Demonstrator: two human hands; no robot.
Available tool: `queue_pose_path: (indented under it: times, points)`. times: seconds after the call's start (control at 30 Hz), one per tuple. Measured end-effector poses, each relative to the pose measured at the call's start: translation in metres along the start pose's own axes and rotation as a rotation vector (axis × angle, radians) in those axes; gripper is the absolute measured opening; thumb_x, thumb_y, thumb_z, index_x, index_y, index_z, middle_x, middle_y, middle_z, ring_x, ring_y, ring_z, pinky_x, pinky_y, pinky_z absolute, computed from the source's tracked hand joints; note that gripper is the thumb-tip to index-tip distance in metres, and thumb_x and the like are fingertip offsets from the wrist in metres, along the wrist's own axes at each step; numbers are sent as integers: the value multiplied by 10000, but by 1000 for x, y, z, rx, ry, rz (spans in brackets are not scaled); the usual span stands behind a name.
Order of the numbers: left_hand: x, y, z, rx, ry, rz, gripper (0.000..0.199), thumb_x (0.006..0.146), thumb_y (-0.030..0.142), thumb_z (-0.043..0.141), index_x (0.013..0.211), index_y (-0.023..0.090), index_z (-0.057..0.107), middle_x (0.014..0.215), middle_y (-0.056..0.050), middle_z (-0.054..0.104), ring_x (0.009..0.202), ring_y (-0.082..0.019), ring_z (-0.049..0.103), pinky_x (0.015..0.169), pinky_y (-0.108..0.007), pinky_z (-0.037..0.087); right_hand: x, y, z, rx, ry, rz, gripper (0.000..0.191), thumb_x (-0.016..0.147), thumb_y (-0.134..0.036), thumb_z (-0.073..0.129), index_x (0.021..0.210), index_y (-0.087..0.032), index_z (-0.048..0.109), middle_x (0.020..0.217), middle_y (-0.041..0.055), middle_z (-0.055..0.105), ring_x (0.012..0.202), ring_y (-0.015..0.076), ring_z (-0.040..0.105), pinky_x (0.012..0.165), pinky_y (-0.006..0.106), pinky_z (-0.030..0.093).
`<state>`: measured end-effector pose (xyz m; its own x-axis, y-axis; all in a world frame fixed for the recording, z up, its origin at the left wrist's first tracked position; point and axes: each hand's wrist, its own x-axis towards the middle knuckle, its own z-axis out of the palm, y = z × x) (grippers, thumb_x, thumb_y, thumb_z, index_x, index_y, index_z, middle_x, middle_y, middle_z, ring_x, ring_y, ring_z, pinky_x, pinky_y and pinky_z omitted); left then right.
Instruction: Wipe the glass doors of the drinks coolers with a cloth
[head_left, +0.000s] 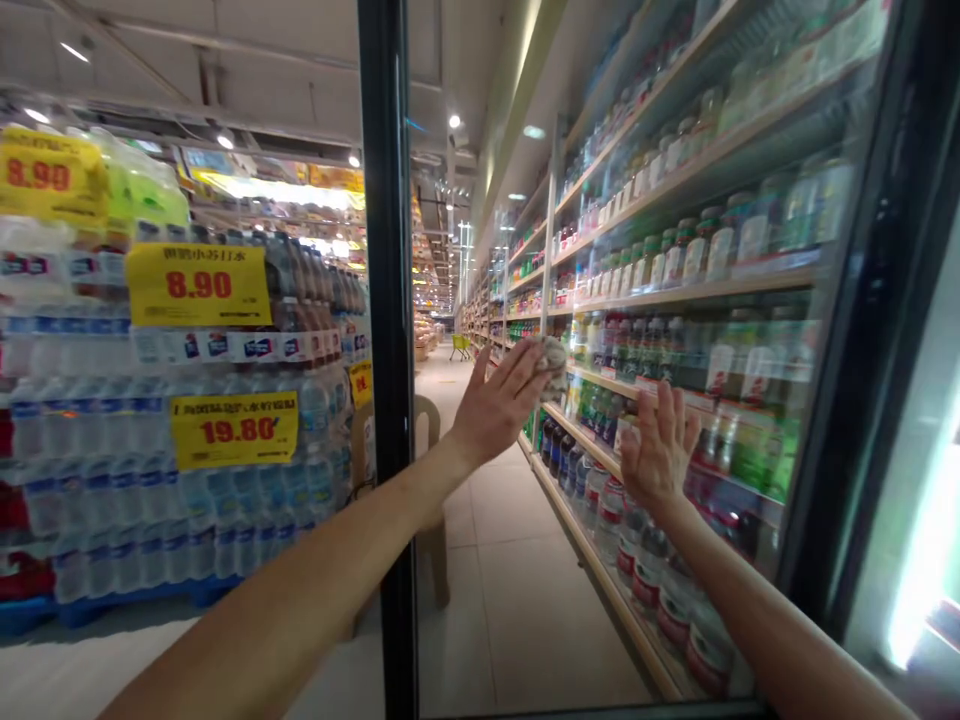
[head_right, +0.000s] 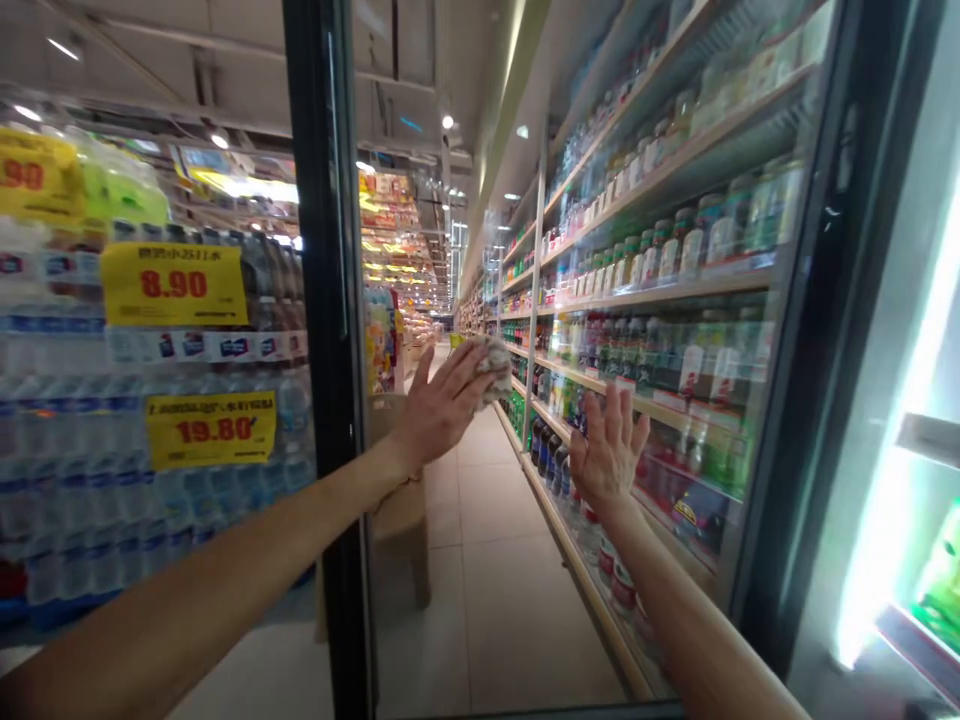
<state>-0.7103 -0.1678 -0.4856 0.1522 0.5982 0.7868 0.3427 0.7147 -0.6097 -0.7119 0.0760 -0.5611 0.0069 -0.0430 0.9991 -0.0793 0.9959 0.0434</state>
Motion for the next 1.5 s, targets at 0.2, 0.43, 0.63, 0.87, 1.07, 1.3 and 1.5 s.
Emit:
queue_pose_path:
  times: [0.2,0.43,0.63,0.87,1.07,1.3,1.5]
  points:
    - [-22,26,2,-63,-44,271,369,881,198,394,1241,207,474,1397,-43,412,1358,-200,231,1132,-487,36,-5,-3,0,15,12,3,599,888,-326,365,1441,-253,147,1475,130,267,1366,293,219,1056,537,189]
    - [-6,9,4,2,-4,-63,381,884,220,401,1259,174,450,1427,-97,357,1371,-226,187,1122,-513,51,-11,-2,1,26,12,-14,600,885,-312,366,1441,-248,148,1485,121,246,1373,288,199,1062,541,177]
    - [-20,38,11,-16,-52,204,384,888,223,390,1267,205,448,1447,-60,327,1370,-218,191,1121,-514,40,-11,-1,2,17,11,-22,596,885,-317,372,1438,-233,166,1482,129,249,1371,284,207,1062,535,182]
    - [5,30,14,20,-8,-106,393,896,246,377,1279,180,438,1448,-90,318,1373,-229,181,1116,-517,77,-11,-1,2,19,22,-27,584,889,-320,360,1436,-225,178,1474,139,264,1373,283,199,1058,540,187]
    - [-5,56,21,-46,-48,207,374,887,233,389,1251,211,471,1446,-64,329,1350,-228,253,1102,-516,147,-11,-1,3,-4,26,-19,580,890,-332,364,1433,-224,189,1462,147,291,1368,274,219,1062,524,194]
    - [7,39,17,-1,-13,54,369,898,222,359,1242,173,481,1428,-77,357,1344,-241,264,1107,-523,126,-12,-5,2,1,-21,25,590,880,-316,362,1434,-243,172,1480,129,255,1378,269,189,1074,516,169]
    - [-8,56,23,-63,-47,350,370,886,238,391,1242,196,482,1432,-74,350,1341,-231,274,1110,-516,136,-10,-8,1,2,-19,7,599,880,-299,345,1440,-233,140,1478,129,258,1383,256,173,1074,510,172]
